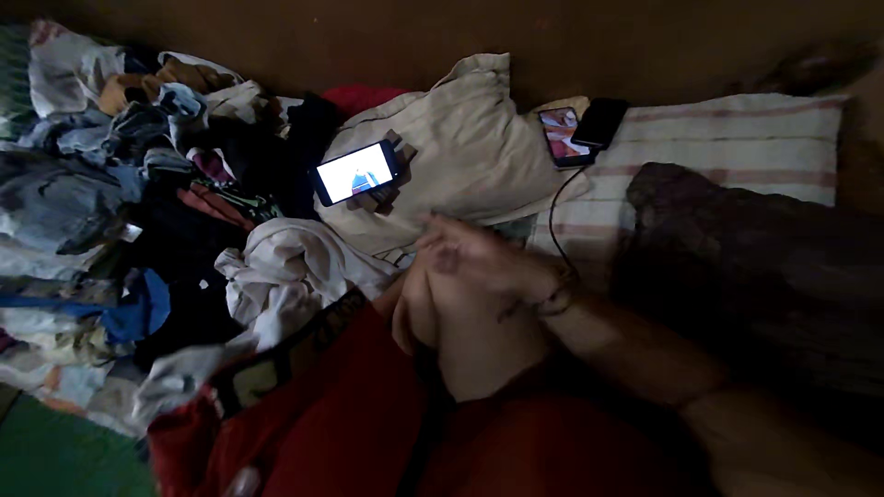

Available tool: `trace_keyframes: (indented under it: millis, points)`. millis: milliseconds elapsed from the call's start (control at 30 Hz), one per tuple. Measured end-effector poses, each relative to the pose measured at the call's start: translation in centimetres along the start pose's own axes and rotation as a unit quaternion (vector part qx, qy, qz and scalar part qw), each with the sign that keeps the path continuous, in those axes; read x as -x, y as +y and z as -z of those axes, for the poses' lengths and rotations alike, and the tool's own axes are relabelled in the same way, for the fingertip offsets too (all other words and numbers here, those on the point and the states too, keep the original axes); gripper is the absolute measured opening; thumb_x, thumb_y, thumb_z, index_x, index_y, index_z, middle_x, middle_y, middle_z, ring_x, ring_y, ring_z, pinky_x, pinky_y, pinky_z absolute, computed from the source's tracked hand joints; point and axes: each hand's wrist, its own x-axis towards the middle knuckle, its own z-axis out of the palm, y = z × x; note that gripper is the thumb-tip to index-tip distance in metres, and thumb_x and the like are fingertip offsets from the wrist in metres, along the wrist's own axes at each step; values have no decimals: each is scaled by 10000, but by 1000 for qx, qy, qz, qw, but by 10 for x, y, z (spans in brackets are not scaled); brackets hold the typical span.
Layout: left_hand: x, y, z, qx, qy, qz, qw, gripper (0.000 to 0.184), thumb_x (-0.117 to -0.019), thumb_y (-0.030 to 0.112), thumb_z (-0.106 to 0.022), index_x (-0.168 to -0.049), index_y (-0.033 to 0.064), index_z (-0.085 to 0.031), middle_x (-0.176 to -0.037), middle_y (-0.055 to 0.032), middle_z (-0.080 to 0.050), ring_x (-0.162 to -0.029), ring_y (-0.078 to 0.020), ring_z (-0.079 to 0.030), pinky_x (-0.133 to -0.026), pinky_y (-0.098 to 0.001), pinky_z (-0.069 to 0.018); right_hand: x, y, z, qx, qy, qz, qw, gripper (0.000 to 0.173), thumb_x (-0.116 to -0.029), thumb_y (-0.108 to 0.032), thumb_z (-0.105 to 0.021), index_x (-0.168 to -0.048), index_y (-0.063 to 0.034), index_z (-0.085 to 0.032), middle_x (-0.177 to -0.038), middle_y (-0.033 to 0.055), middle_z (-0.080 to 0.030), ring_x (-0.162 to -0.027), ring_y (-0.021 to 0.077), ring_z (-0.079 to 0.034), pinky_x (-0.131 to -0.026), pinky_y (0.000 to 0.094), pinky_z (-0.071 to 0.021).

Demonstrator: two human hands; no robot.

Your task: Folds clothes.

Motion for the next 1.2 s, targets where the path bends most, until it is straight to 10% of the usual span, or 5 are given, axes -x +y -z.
trace_keyframes:
  millis: [200, 333, 467, 700, 1200]
  points:
    - [-74, 86, -76, 89, -180, -112, 973, 186, -896, 54, -634, -1024, 186, -612, -872, 142, -730, -827, 47, -689, -773, -138, -571, 10, -24, -10, -94, 84, -153, 980, 471, -972, -342, -676, -1302, -13, -609, -1115, 89, -688, -993, 100, -644, -902, 317, -537]
    - [-201, 81, -115, 199, -545, -211, 787, 295, -1053, 127, -510, -1332, 101, -601, -1207, -5, -708, -1118, -86, -672, -978, -279, -561, 28, -24, 41, -375, 101, -87, 917, 197, -1075, -35, -356, -1079, -55, -552, -845, -46, -636, -766, -57, -611, -705, 102, -524]
    - [-177, 175, -214, -23, -391, -223, 893, 451, -910, 83, -542, -1325, 231, -445, -1052, 154, -684, -955, 52, -670, -841, -152, -585, 33, -17, 58, -446, 316, -23, 837, 163, -1032, -131, -484, -1031, -130, -647, -842, -31, -723, -767, 32, -696, -700, 218, -600]
    - [-267, 198, -336, -351, -277, -337, 829, 1121, -871, 353, -817, -1646, 133, -38, -1478, -283, -451, -1259, -390, -572, -1027, -551, -498, -51, 60, 72, -486, 457, 7, 744, 321, -1027, -86, -559, -1337, -49, -486, -1128, 122, -657, -1003, 208, -679, -852, 427, -601]
    - [-193, -9, -206, -229, -335, -118, 906, 362, -1045, 177, -569, -1367, 14, -549, -1140, -164, -664, -906, -225, -698, -802, -411, -603, -68, 60, 93, -641, 382, -5, 665, 281, -1067, -304, -401, -1285, -148, -488, -1169, 79, -618, -1086, 205, -637, -915, 459, -562]
